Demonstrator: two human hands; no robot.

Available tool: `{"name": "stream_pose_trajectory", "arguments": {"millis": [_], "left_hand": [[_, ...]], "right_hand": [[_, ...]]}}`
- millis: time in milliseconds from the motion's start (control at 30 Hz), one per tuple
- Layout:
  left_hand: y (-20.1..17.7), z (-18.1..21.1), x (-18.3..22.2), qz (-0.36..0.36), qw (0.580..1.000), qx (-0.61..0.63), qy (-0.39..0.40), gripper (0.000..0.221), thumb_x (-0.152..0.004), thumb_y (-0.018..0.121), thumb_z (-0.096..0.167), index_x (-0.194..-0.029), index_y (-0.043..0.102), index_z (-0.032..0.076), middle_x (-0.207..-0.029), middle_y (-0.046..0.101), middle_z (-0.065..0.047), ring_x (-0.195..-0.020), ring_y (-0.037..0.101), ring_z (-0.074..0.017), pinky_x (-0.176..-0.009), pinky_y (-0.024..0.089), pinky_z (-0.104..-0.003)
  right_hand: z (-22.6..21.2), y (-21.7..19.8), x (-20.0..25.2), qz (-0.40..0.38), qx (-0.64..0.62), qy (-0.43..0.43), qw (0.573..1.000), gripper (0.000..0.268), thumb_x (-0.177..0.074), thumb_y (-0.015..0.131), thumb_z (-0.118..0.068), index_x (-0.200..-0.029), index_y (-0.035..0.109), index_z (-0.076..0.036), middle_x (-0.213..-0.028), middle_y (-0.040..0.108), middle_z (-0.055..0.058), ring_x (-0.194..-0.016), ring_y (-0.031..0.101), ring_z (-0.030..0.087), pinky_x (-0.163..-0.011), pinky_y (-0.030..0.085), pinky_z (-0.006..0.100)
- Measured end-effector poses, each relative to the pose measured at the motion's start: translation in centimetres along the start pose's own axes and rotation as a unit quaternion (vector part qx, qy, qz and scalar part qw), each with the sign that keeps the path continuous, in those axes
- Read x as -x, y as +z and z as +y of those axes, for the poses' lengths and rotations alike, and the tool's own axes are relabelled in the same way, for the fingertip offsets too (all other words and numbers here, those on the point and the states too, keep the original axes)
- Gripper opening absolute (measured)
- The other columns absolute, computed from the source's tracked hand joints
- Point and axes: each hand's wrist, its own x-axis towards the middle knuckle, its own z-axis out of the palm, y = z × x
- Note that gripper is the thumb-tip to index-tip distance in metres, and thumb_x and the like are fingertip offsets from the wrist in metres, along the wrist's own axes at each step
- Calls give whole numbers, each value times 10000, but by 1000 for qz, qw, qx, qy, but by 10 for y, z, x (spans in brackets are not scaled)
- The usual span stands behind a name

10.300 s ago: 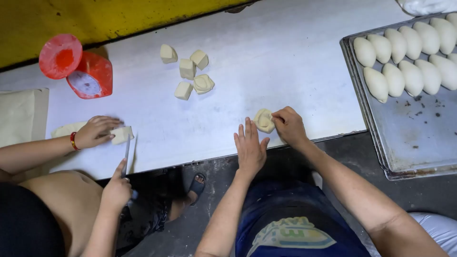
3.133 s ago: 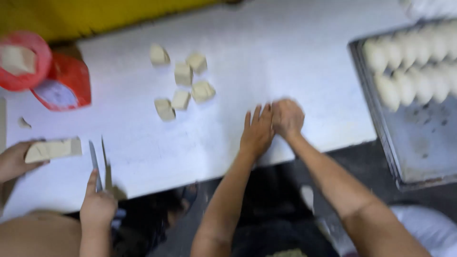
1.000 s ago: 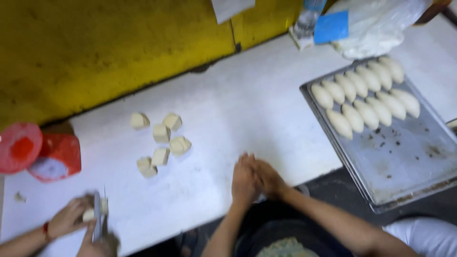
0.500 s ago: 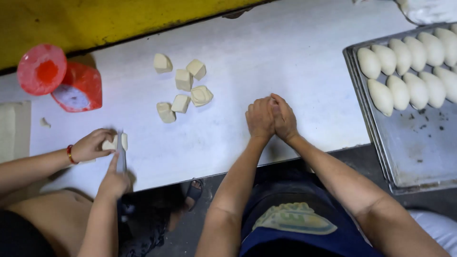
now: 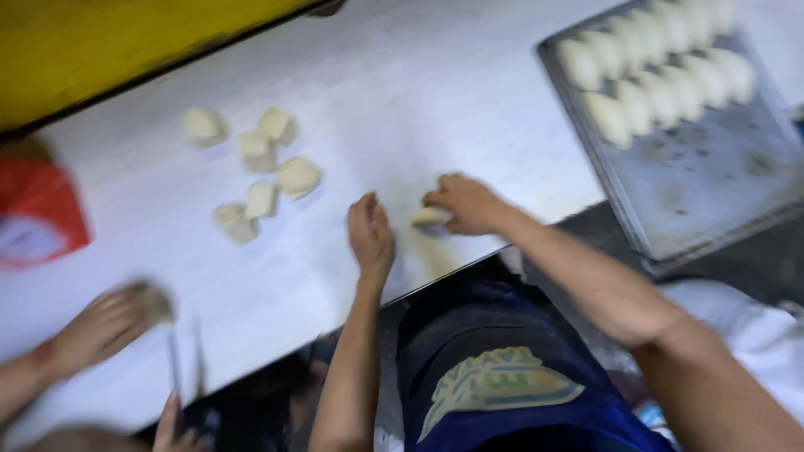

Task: Shaping pre-cut dough pieces into buns and arranging them on a baking tray

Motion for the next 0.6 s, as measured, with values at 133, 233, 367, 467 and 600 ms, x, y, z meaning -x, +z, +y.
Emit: {"name": "stream_pose_trajectory", "arguments": {"millis": [133,233,367,467,600], "left_hand": [[1,-2,22,-29,998,16,52,218,-1063,555,202,-1205,652,68,-1097,656,-124,-1042,631,-325,-976,464,-418],[7,45,25,15,991,-89,100,207,-1033,571,122,-1168,682,12,-1098,701,-148,-1018,630,-367,-973,443,-480],[45,81,50,-1,983,-155,101,267,-986,595,157,-1217,661,41,-1149,673,-136,-1097,606,-340,-986,412,-472],[74,124,42,1,974,-209,88,268,-916,631,153,-1134,697,14,-1144,686,-205,-1029,632,-386,-838,463,-508],[89,124,52,6,954,-291,66,304,-954,579,218,-1153,732,46,-1196,701,-189,-1046,636,-384,-870,474,-533]], "right_hand": [[-29,-23,73,-1,-219,60,974,655,-746,775,-186,-1381,615,-196,-1203,597,144,-1102,621,405,-914,529,523],[-3,-75,137,-75,-331,65,939,625,-825,709,-267,-1413,525,-161,-1175,540,81,-1064,606,276,-875,462,381],[102,-106,208,7,-364,169,916,746,-843,722,-306,-1522,452,-154,-1578,436,99,-1422,449,257,-1159,389,414],[195,-157,249,101,-366,281,881,724,-827,747,-277,-1500,496,-192,-1498,535,59,-1291,547,225,-1099,447,400],[333,-172,281,233,-374,421,793,604,-816,788,-345,-1356,606,-146,-1078,701,105,-837,649,238,-778,503,350]]}}
